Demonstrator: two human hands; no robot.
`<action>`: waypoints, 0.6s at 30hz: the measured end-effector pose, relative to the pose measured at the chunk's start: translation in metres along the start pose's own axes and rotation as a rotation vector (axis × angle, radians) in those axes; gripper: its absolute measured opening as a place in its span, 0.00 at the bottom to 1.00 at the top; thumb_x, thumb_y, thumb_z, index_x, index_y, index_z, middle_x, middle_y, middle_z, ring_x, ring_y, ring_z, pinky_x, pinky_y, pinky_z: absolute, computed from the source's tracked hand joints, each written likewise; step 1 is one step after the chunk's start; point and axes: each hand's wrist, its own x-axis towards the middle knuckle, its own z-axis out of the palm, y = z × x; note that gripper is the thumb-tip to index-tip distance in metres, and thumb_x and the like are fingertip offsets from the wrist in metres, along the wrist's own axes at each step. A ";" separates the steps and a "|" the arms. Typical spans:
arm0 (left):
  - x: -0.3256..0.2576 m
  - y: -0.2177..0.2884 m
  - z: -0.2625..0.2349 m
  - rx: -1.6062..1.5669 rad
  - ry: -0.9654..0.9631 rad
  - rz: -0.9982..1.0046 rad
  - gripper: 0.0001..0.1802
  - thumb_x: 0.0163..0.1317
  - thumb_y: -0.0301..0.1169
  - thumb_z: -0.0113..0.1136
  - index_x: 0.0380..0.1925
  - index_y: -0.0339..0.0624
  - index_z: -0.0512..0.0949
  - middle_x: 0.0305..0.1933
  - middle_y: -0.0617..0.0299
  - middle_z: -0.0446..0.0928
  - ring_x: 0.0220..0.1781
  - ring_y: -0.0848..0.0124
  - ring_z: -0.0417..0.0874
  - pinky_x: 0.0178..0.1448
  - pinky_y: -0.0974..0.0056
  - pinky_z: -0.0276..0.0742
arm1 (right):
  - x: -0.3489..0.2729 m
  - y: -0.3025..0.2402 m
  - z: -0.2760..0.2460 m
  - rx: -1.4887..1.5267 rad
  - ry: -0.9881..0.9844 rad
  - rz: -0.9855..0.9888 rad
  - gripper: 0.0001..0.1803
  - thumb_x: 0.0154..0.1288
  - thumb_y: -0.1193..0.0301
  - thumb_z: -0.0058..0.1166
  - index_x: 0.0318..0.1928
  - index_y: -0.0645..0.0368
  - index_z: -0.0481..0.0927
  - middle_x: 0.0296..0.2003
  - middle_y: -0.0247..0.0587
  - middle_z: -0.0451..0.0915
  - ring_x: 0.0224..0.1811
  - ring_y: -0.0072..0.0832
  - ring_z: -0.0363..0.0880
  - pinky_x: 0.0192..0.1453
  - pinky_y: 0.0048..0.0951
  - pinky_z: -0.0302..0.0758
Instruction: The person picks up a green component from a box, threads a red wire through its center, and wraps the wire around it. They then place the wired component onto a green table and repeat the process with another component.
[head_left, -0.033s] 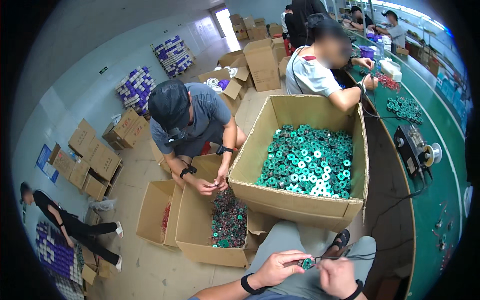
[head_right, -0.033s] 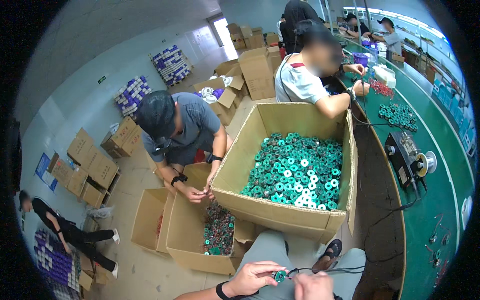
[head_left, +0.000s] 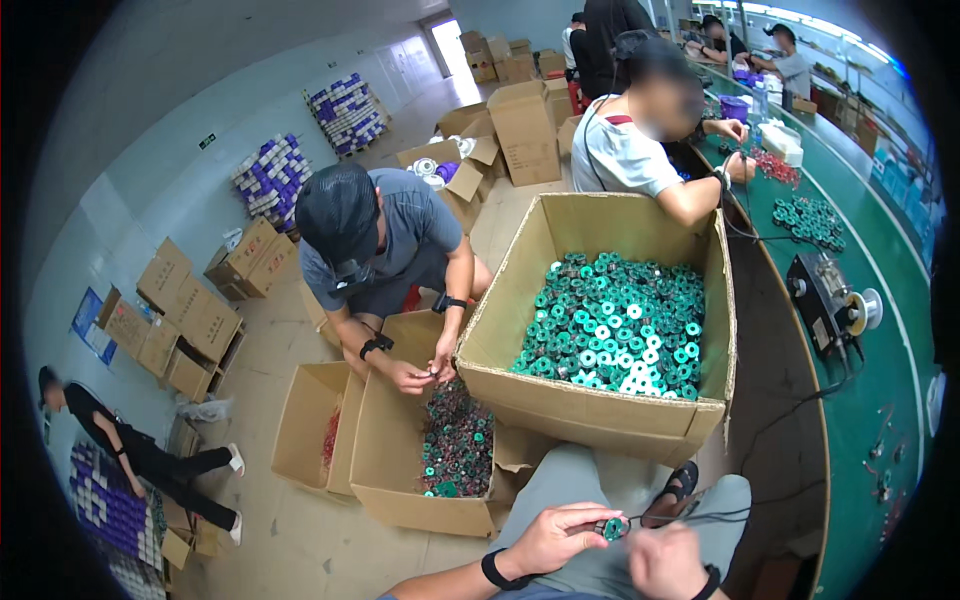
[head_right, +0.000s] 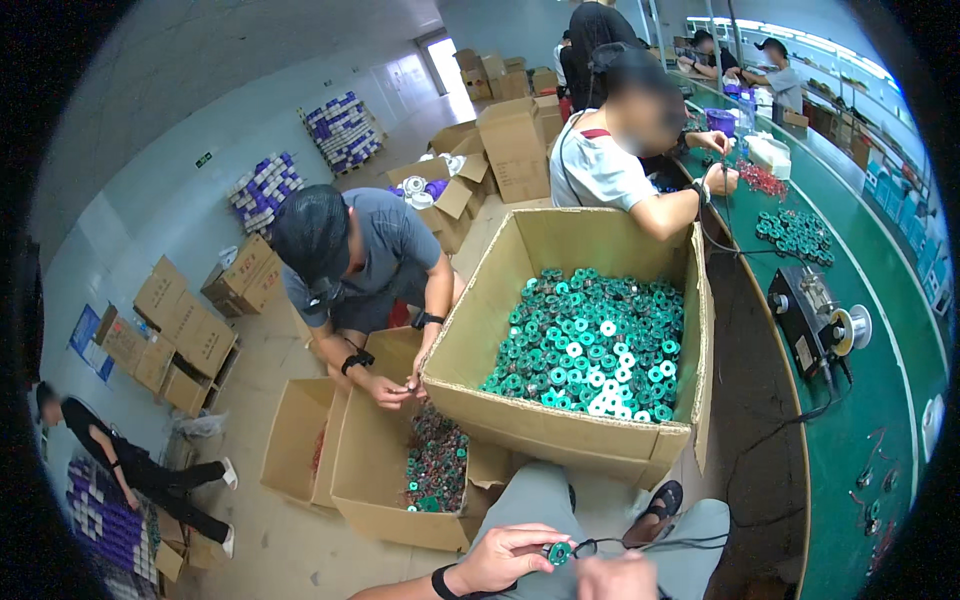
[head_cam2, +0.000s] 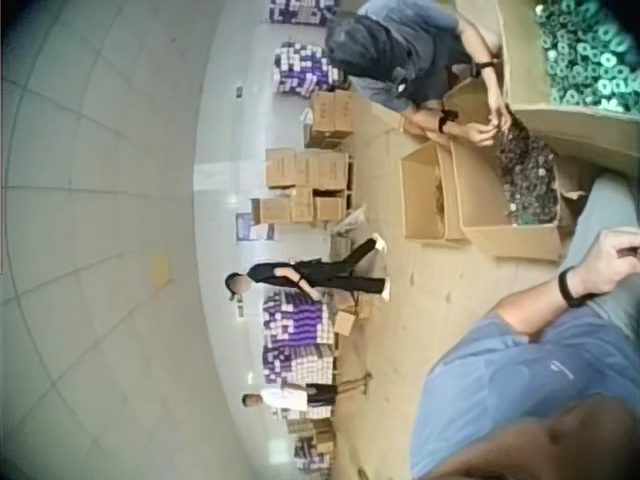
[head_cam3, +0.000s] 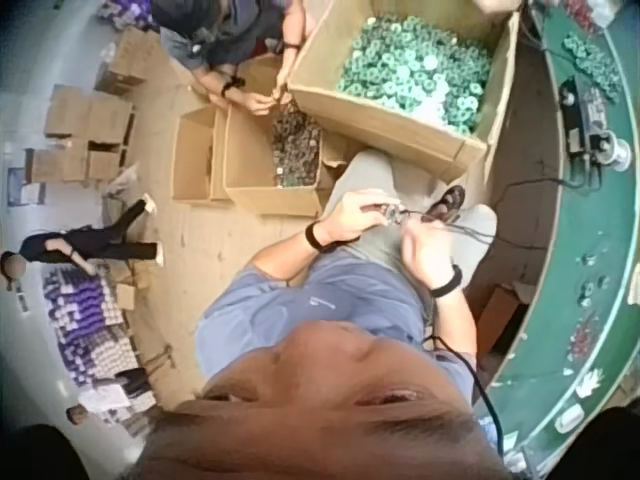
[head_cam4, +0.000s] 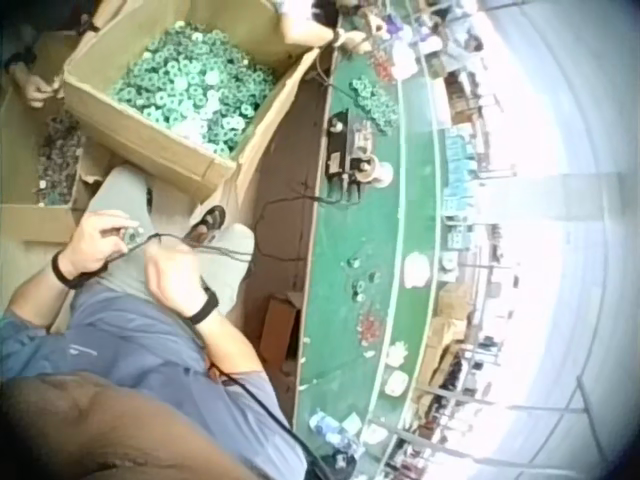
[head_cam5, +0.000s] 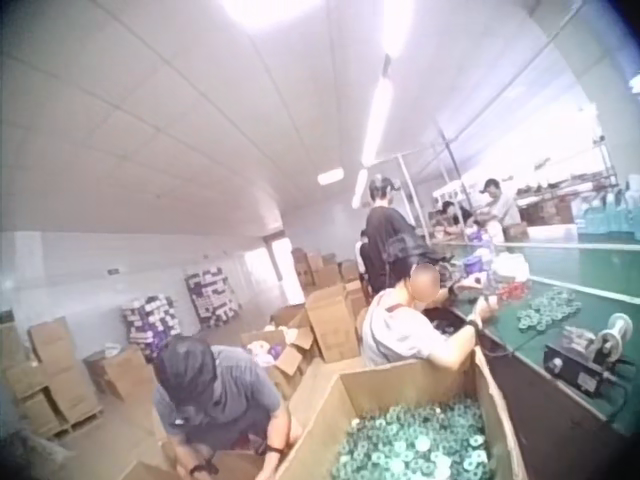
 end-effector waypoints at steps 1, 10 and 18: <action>-0.001 -0.001 -0.001 0.004 0.004 0.002 0.23 0.66 0.18 0.64 0.62 0.37 0.80 0.57 0.56 0.82 0.56 0.69 0.84 0.60 0.66 0.81 | 0.000 -0.002 0.002 0.016 -0.042 -0.021 0.02 0.62 0.77 0.56 0.32 0.58 0.78 0.23 0.53 0.77 0.27 0.53 0.78 0.34 0.50 0.72; -0.005 -0.009 -0.003 0.066 -0.003 -0.018 0.23 0.67 0.16 0.63 0.63 0.36 0.80 0.59 0.56 0.82 0.58 0.71 0.83 0.63 0.67 0.81 | 0.008 0.004 0.003 -0.034 0.105 -0.016 0.04 0.60 0.76 0.57 0.29 0.55 0.76 0.19 0.49 0.75 0.24 0.51 0.77 0.33 0.48 0.73; -0.001 0.002 -0.003 0.026 -0.019 0.034 0.23 0.67 0.15 0.63 0.63 0.34 0.80 0.60 0.55 0.81 0.61 0.69 0.83 0.66 0.66 0.81 | 0.011 0.019 0.012 0.023 0.130 -0.028 0.00 0.64 0.75 0.58 0.35 0.56 0.81 0.20 0.49 0.77 0.24 0.49 0.79 0.32 0.45 0.74</action>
